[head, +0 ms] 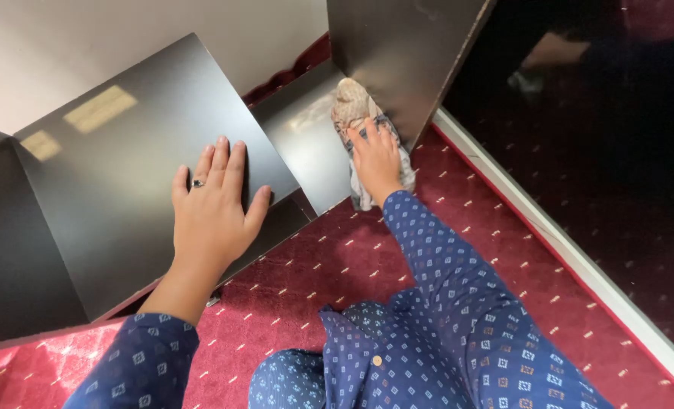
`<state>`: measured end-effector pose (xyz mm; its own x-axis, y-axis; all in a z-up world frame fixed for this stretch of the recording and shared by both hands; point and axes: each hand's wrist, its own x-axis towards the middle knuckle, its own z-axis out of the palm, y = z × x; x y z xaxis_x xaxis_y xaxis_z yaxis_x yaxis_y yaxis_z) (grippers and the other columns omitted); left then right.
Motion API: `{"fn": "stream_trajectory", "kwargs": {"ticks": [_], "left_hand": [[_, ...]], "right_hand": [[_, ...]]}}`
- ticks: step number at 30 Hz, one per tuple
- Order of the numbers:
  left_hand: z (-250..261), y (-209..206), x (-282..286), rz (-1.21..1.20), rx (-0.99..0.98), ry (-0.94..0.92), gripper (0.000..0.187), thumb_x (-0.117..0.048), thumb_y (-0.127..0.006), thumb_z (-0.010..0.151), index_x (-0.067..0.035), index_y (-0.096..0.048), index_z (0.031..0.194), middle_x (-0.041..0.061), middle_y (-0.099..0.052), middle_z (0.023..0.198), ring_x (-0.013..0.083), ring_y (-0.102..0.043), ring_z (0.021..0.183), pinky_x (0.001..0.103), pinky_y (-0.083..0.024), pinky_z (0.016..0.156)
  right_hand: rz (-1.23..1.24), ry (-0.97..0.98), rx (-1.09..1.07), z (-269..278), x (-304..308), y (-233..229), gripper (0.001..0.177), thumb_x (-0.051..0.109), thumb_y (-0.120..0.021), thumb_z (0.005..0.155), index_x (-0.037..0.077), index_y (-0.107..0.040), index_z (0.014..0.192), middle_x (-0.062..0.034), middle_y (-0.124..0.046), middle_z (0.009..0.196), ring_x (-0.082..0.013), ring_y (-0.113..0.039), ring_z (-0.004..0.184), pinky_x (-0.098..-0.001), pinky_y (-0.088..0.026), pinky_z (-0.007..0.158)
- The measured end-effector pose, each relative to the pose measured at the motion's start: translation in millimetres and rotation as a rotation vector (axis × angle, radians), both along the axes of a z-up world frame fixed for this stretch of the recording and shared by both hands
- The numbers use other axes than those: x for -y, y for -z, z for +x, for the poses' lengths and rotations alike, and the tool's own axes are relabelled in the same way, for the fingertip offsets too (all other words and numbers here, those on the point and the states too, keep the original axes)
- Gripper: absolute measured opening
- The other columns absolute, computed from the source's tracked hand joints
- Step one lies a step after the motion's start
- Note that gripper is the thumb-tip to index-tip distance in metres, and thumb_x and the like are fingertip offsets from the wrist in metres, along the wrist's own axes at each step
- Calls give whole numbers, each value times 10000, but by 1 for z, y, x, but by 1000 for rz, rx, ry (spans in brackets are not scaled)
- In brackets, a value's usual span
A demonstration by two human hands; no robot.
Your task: Wiping down a black desk and its drawer with a cleaning rag.
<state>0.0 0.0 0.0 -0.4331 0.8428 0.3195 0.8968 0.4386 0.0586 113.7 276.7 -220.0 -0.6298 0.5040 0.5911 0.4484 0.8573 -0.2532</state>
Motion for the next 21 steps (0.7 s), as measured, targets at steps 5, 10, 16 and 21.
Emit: {"fn": "stream_trajectory", "kwargs": {"ticks": [5,10,16,21], "left_hand": [[-2,1,-1,11,-4,-5,712,-481,-539,976,-61,-453,1545,201,-431,1601,343,-404,1464,606,-246,1151],[-2,3,0,10,-17,-11,706,-487,-528,980,-69,-459,1544,194,-430,1601,339,-402,1465,599,-246,1149],[-1,2,1,15,-2,-17,703,-493,-517,980,-75,-464,1542,191,-429,1601,331,-399,1466,596,-246,1150],[-1,4,0,5,6,-19,706,-489,-530,980,-70,-465,1543,199,-426,1602,337,-399,1469,600,-246,1149]], "right_hand": [[-107,-136,127,12,52,-13,423,139,-713,857,242,-698,1267,-138,-559,1437,-380,-517,1254,-507,-406,1048],[-230,-415,155,30,74,-10,410,102,-723,821,256,-702,1200,-96,-601,1432,-343,-560,1266,-486,-423,1085],[-768,-755,266,33,20,-56,318,126,-622,972,146,-627,1289,-125,-681,1288,-292,-666,1146,-419,-506,1006],[-809,-299,52,14,-20,-66,267,252,-632,960,137,-606,1199,-174,-651,1308,-268,-648,1176,-370,-531,1025]]}}
